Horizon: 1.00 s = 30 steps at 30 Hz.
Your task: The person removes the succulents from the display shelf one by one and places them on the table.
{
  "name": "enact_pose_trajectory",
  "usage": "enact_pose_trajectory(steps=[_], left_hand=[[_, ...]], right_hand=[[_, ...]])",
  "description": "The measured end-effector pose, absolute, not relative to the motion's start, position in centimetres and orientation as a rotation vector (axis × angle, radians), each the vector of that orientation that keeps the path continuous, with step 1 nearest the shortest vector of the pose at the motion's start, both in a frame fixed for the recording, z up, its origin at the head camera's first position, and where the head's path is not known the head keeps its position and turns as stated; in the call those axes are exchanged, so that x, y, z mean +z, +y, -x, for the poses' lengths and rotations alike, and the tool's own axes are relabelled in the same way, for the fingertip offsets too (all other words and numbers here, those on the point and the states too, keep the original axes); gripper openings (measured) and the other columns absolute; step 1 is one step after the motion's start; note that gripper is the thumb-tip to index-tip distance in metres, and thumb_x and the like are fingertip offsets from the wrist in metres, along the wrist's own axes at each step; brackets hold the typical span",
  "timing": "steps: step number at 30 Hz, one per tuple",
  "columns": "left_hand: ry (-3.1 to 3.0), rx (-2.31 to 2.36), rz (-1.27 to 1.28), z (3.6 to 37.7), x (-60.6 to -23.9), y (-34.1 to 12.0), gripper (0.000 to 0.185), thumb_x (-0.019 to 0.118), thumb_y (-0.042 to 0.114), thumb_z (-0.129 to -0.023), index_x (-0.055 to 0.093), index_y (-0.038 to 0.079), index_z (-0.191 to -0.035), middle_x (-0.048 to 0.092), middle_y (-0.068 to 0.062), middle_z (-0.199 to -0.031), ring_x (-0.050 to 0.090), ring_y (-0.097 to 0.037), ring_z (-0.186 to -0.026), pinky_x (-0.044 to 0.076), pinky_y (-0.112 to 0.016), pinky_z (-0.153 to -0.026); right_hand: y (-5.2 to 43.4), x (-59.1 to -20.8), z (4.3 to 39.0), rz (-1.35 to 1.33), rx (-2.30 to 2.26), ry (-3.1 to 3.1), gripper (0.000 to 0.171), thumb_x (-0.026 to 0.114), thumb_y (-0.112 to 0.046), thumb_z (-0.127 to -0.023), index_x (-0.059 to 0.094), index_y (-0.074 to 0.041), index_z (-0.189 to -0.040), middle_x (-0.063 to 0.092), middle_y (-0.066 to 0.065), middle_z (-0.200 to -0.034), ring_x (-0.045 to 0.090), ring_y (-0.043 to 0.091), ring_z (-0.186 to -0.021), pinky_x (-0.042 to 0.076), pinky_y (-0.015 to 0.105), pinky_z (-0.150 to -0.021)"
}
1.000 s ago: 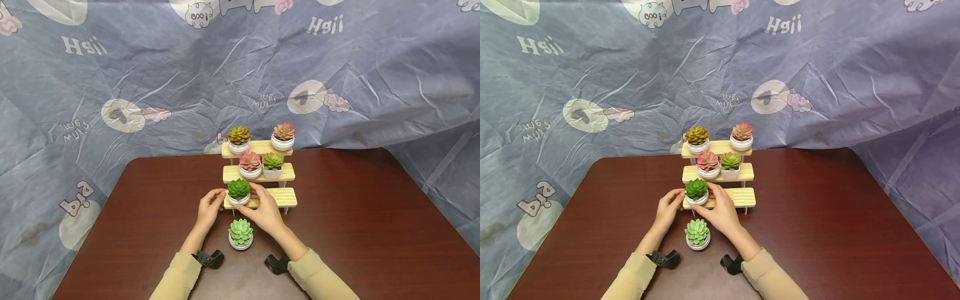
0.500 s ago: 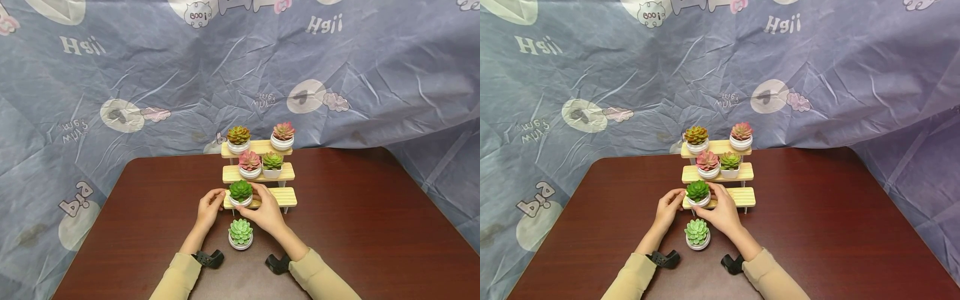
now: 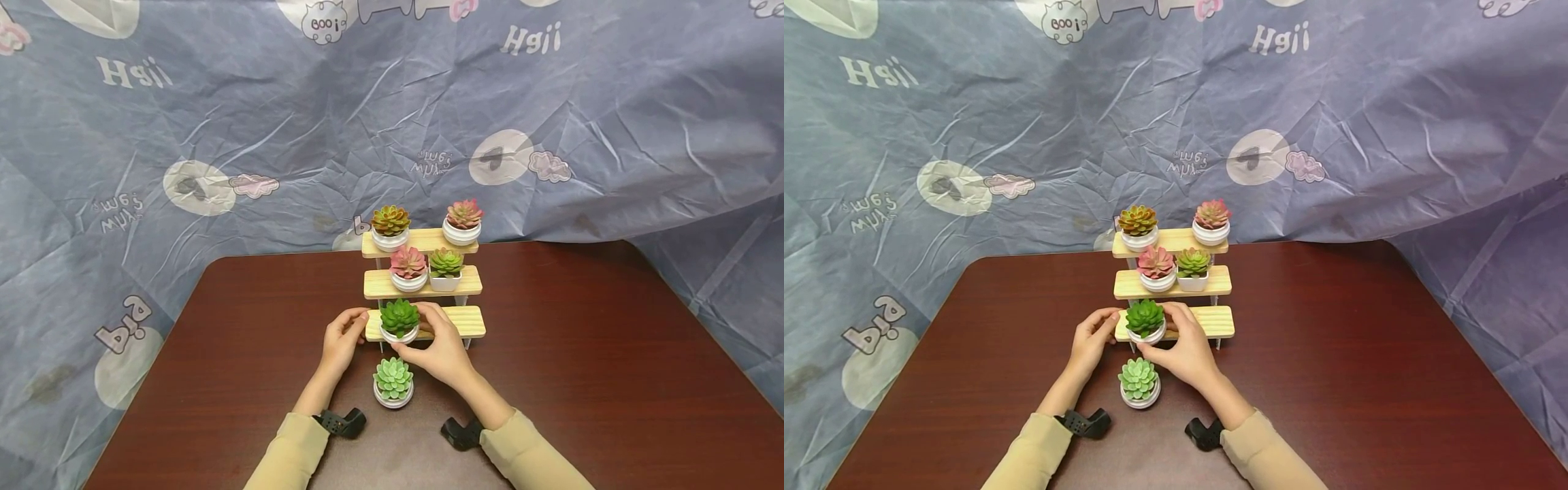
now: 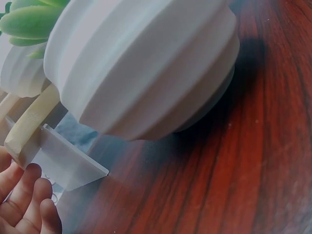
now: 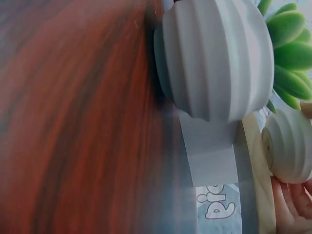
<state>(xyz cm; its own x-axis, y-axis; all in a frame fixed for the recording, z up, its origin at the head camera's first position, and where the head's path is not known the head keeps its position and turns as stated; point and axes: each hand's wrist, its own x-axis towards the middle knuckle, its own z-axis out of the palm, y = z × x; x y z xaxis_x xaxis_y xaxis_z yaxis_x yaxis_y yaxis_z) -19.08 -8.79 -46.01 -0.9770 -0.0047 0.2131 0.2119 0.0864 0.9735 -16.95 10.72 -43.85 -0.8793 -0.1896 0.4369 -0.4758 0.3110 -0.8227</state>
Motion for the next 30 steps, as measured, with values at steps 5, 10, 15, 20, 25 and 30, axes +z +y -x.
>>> enact_pose_trajectory(steps=[5, 10, 15, 20, 25, 30], left_hand=[[-2.183, -2.014, 0.210, 19.0, -46.0, -8.8, 0.019, 0.055, 0.005, -0.094, 0.065, -0.007, -0.105, 0.061, -0.008, -0.077, 0.055, -0.034, -0.068, 0.051, -0.035, -0.057], [-2.182, -2.026, 0.202, 19.0, -46.0, -8.8, 0.019, 0.055, 0.006, -0.094, 0.065, -0.007, -0.105, 0.062, -0.008, -0.078, 0.054, -0.043, -0.071, 0.051, -0.035, -0.057], [-2.185, -2.023, 0.204, 19.0, -46.1, -8.8, 0.019, 0.056, 0.006, -0.094, 0.065, -0.007, -0.105, 0.062, -0.008, -0.079, 0.055, -0.037, -0.069, 0.050, -0.034, -0.057], [-2.187, -2.017, 0.209, 19.0, -46.0, -8.8, 0.019, 0.055, 0.006, -0.094, 0.065, -0.007, -0.105, 0.061, -0.009, -0.078, 0.055, -0.029, -0.067, 0.051, -0.038, -0.058], [-2.192, -2.007, 0.211, 19.0, -46.0, -8.8, 0.020, 0.056, 0.006, -0.094, 0.065, -0.007, -0.106, 0.062, -0.011, -0.081, 0.055, -0.028, -0.068, 0.051, -0.044, -0.060], [-2.192, -2.015, 0.207, 19.0, -45.9, -8.8, 0.020, 0.056, 0.007, -0.094, 0.065, -0.006, -0.106, 0.062, -0.010, -0.080, 0.056, -0.028, -0.068, 0.051, -0.046, -0.061]], right_hand=[[11.4, -44.1, 17.1, -0.579, 1.605, -2.381, 0.062, 0.085, -0.016, -0.069, 0.054, -0.011, -0.123, 0.057, 0.003, -0.113, 0.063, 0.017, -0.096, 0.053, 0.034, -0.082], [11.7, -43.9, 17.0, -0.577, 1.606, -2.423, 0.062, 0.084, -0.017, -0.069, 0.053, -0.012, -0.123, 0.061, 0.005, -0.110, 0.065, 0.021, -0.094, 0.054, 0.039, -0.079], [11.9, -43.3, 16.7, -0.595, 1.629, -2.446, 0.063, 0.083, -0.014, -0.070, 0.052, -0.009, -0.125, 0.061, 0.009, -0.111, 0.065, 0.025, -0.095, 0.054, 0.038, -0.079], [12.2, -43.0, 16.5, -0.630, 1.634, -2.445, 0.064, 0.083, -0.010, -0.069, 0.051, -0.005, -0.124, 0.062, 0.010, -0.109, 0.064, 0.025, -0.094, 0.053, 0.038, -0.081], [12.8, -44.0, 16.9, -0.704, 1.571, -2.441, 0.069, 0.085, -0.011, -0.066, 0.052, -0.008, -0.126, 0.060, 0.005, -0.113, 0.062, 0.016, -0.096, 0.052, 0.031, -0.082], [13.3, -43.6, 16.7, -0.800, 1.513, -2.442, 0.068, 0.087, -0.013, -0.064, 0.055, -0.006, -0.124, 0.056, 0.006, -0.120, 0.055, 0.018, -0.104, 0.051, 0.033, -0.084]])
